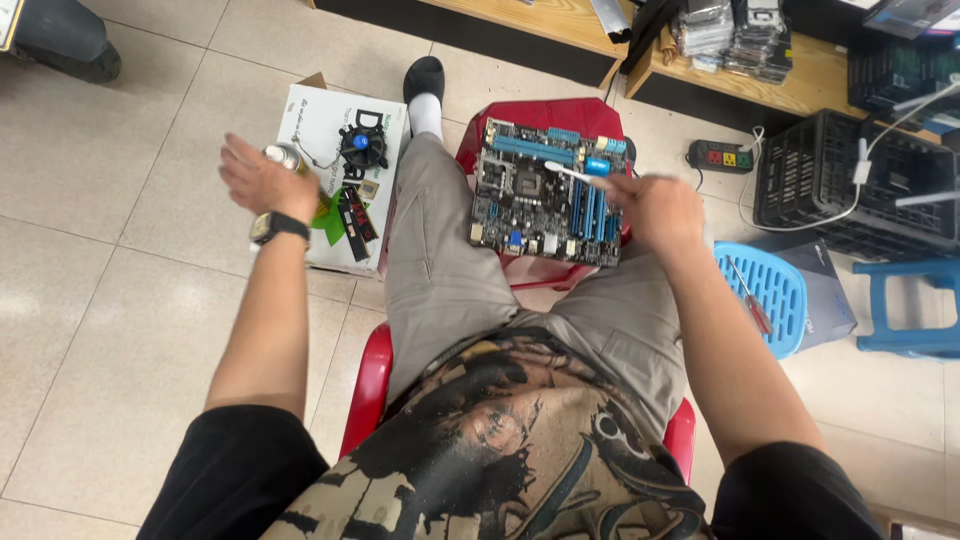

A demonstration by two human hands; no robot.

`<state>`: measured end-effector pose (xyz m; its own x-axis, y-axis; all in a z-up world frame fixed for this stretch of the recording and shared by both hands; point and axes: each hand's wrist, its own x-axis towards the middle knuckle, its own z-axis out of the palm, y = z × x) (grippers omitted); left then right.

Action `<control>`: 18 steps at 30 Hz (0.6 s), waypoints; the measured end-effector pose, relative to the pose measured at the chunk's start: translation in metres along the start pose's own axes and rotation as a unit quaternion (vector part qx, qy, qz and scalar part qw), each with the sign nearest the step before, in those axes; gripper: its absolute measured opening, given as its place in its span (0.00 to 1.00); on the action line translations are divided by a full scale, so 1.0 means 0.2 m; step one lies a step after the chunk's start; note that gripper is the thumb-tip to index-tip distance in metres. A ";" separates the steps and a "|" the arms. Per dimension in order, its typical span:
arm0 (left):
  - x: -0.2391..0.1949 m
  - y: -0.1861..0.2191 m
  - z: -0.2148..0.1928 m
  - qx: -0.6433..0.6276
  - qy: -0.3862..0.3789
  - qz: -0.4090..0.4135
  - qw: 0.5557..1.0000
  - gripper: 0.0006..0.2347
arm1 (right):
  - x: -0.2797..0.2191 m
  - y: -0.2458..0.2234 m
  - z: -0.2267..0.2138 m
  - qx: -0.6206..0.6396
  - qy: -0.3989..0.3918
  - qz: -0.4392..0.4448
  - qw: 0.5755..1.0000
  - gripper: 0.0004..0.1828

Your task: The person cleans a motherboard resting on their lap using a toothbrush and a spray can. They brush various components, spray the brush with cleaner, and then wipe the board with a cloth. Finally, they use tweezers to remove small debris from the board's surface.

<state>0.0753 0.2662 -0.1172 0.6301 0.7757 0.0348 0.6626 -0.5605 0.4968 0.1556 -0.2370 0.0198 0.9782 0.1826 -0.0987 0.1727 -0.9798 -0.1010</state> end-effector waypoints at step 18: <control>-1.11 0.94 -0.15 -0.026 0.121 0.783 0.610 0.56 | 0.33 0.47 0.39 -0.164 0.071 -0.010 0.984 0.17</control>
<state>0.0478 -0.0030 -0.0065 0.3920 -0.6740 0.6262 -0.6921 -0.6645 -0.2819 0.2283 -0.3104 -0.0731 0.9764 0.2121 0.0412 0.1976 -0.9539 0.2260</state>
